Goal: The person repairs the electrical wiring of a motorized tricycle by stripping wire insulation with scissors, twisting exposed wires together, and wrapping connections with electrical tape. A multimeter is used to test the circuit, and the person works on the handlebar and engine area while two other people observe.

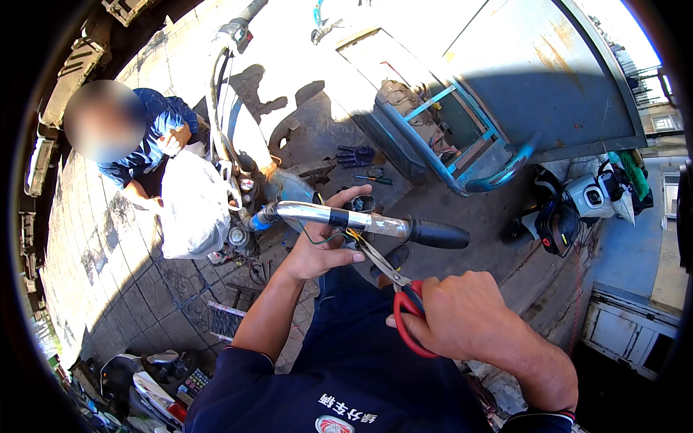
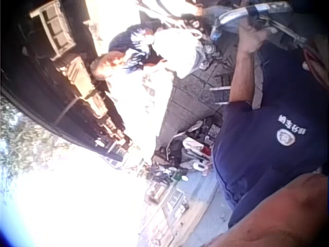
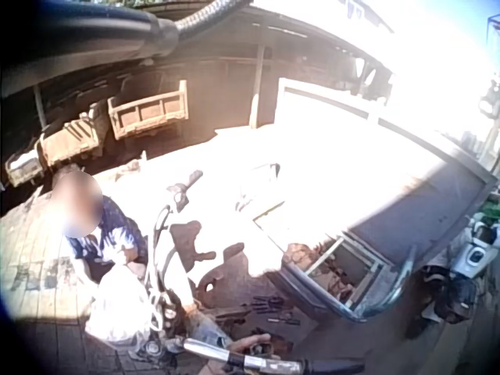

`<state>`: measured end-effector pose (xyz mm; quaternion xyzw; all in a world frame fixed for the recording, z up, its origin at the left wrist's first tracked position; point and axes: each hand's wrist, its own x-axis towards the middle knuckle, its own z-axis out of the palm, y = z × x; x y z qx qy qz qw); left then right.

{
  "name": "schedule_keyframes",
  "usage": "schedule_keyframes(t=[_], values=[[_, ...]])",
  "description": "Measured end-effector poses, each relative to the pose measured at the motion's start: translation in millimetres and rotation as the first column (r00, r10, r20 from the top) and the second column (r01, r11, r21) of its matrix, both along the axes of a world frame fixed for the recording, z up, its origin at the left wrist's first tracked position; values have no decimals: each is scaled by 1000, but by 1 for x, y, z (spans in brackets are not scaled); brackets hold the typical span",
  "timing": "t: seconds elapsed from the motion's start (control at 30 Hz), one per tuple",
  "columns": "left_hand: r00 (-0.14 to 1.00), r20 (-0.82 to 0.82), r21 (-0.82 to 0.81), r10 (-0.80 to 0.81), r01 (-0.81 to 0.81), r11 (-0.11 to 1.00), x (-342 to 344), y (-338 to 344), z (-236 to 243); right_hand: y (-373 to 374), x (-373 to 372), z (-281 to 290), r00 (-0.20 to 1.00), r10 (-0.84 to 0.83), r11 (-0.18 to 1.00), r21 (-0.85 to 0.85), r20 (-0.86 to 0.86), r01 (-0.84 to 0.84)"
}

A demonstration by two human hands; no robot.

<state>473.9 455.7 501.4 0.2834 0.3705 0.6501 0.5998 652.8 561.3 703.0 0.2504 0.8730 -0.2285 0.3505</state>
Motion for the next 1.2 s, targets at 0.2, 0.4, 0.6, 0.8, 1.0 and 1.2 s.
schedule_keyframes(t=[0.2, 0.4, 0.6, 0.8, 1.0, 1.2], values=[[999, 47, 3, -1, 1, 1000, 0, -1, 0, 3, -5, 8, 993, 37, 999, -25, 108, -34], [1000, -11, 18, -3, 3, 1000, -2, 1, 0, 3, -7, 6, 995, 25, 1000, -18, 99, -23], [1000, -8, 25, 25, -24, 999, -1, -1, -5, 1, -6, 6, 994, 33, 999, -7, 106, -33], [996, 91, -1, -19, 19, 1000, -1, -3, -11, -1, 0, 3, 999, 23, 999, 33, 48, -25], [1000, 26, 41, -11, 10, 999, 1, -9, -16, -3, 36, -1, 997, -29, 996, 88, 68, 23], [999, 24, -116, -46, 49, 992, 11, -29, -41, 9, 151, -111, 915, -397, 914, 52, -78, 401]])
